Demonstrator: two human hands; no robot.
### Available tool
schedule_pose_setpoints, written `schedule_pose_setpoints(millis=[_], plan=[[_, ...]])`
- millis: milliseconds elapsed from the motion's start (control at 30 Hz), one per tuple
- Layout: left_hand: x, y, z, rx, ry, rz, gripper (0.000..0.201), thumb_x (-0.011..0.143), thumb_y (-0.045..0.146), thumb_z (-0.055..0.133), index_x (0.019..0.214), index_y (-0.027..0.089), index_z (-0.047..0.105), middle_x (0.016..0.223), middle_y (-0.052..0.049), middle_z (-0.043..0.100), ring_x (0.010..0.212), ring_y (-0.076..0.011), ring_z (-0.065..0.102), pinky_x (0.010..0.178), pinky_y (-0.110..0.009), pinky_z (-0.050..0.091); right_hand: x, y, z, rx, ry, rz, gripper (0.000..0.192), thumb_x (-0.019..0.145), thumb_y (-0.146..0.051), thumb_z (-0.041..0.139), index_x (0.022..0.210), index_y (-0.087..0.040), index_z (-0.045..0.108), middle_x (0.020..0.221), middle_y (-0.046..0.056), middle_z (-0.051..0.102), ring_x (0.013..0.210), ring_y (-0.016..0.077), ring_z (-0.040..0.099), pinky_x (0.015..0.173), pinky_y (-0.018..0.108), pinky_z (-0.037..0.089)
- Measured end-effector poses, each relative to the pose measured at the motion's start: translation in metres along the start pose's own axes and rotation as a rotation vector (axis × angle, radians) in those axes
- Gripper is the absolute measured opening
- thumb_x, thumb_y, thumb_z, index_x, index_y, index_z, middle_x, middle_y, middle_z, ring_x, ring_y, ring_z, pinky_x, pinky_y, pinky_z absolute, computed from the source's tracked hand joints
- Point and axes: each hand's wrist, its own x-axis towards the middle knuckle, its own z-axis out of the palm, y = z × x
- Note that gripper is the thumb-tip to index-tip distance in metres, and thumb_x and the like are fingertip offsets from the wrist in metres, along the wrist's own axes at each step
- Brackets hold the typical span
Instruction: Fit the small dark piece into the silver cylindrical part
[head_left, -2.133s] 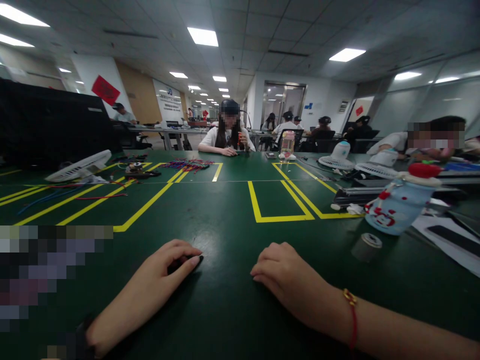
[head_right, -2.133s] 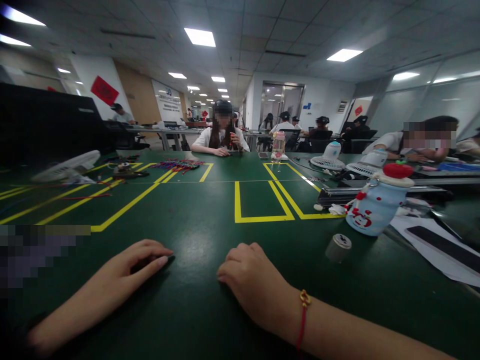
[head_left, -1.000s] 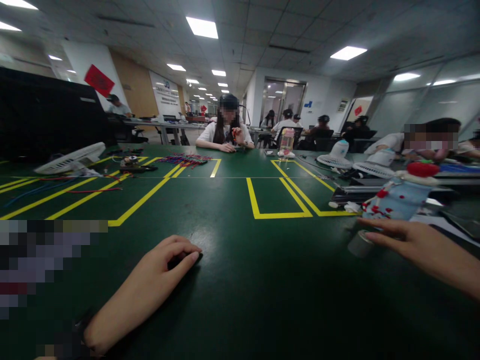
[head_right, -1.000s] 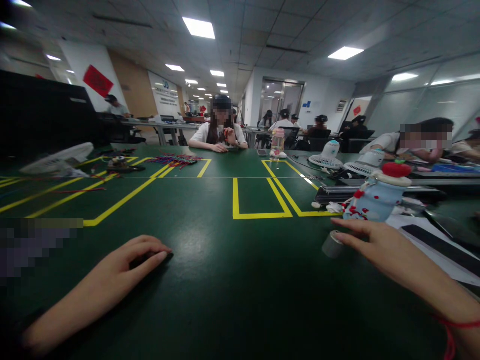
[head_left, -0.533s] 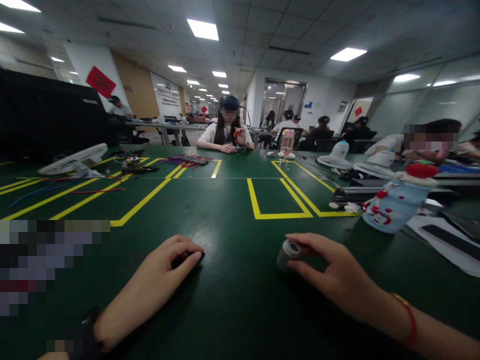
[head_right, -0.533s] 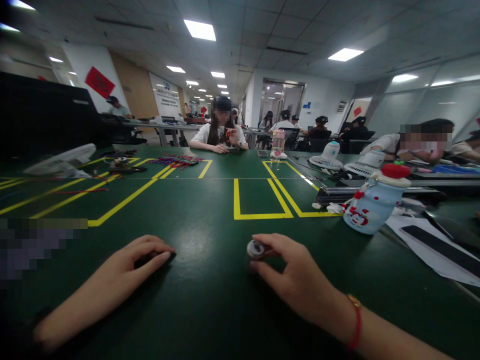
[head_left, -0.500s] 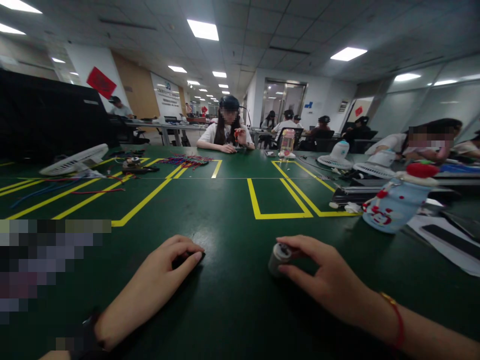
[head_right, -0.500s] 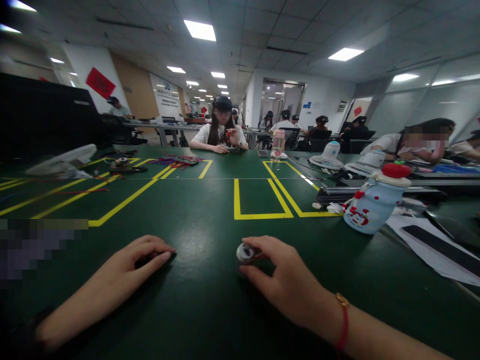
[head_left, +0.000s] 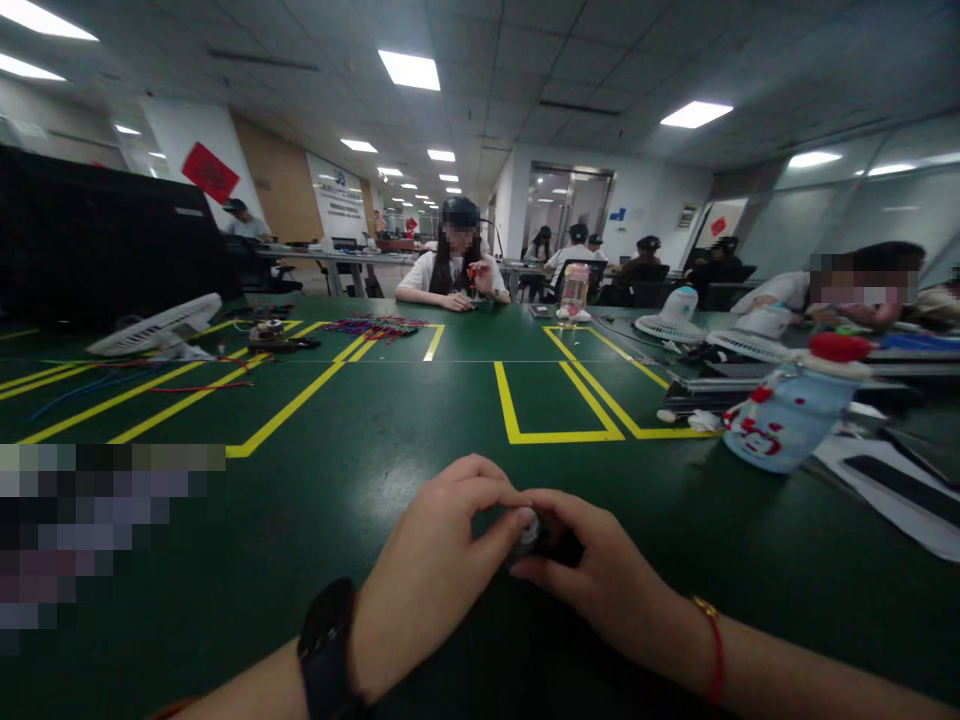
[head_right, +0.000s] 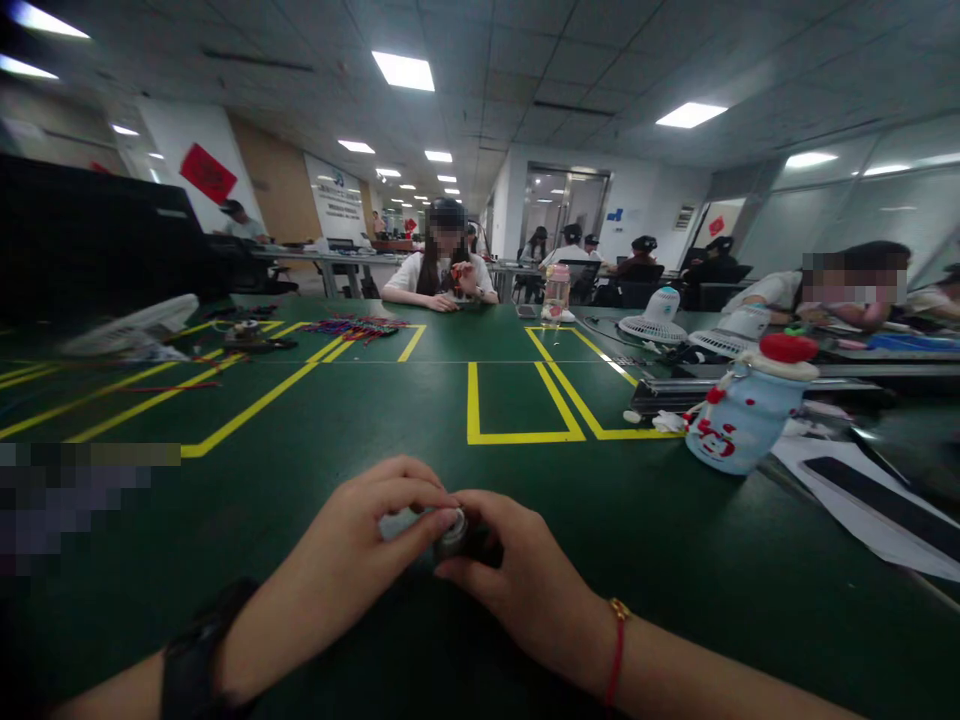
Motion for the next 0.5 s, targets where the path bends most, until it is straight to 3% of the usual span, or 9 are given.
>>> schedule_pose_setpoints(millis=[133, 333, 500], plan=[[0.001, -0.016, -0.005, -0.03, 0.033, -0.08, 0.014, 0.087, 0.027, 0.06, 0.085, 0.026, 0.074, 0.088, 0.0, 0.065, 0.083, -0.0157, 0.061, 0.075, -0.028, 0.047, -0.003, 0.0, -0.003, -0.054, 0.069, 0.003, 0.041, 0.073, -0.022, 0.069, 0.111, -0.029, 0.056, 0.098, -0.005, 0.063, 0.079, 0.0087, 0.056, 0.071, 0.022, 0.047], [-0.01, -0.046, 0.008, 0.109, -0.18, -0.067, 0.011, 0.084, 0.031, 0.065, 0.087, 0.031, 0.075, 0.096, 0.001, 0.066, 0.092, -0.0189, 0.059, 0.083, -0.033, 0.045, -0.007, -0.002, -0.002, -0.078, 0.057, 0.001, 0.04, 0.073, -0.019, 0.066, 0.109, -0.026, 0.053, 0.098, -0.004, 0.062, 0.082, 0.0089, 0.057, 0.073, 0.022, 0.047], [-0.014, -0.052, 0.004, 0.057, -0.18, -0.088, 0.026, 0.086, 0.036, 0.062, 0.11, 0.034, 0.069, 0.105, -0.001, 0.065, 0.097, -0.0202, 0.059, 0.087, -0.035, 0.046, -0.009, -0.003, -0.011, -0.14, 0.045, 0.017, 0.04, 0.077, -0.027, 0.065, 0.114, -0.027, 0.052, 0.101, -0.003, 0.062, 0.082, 0.0097, 0.058, 0.073, 0.023, 0.049]])
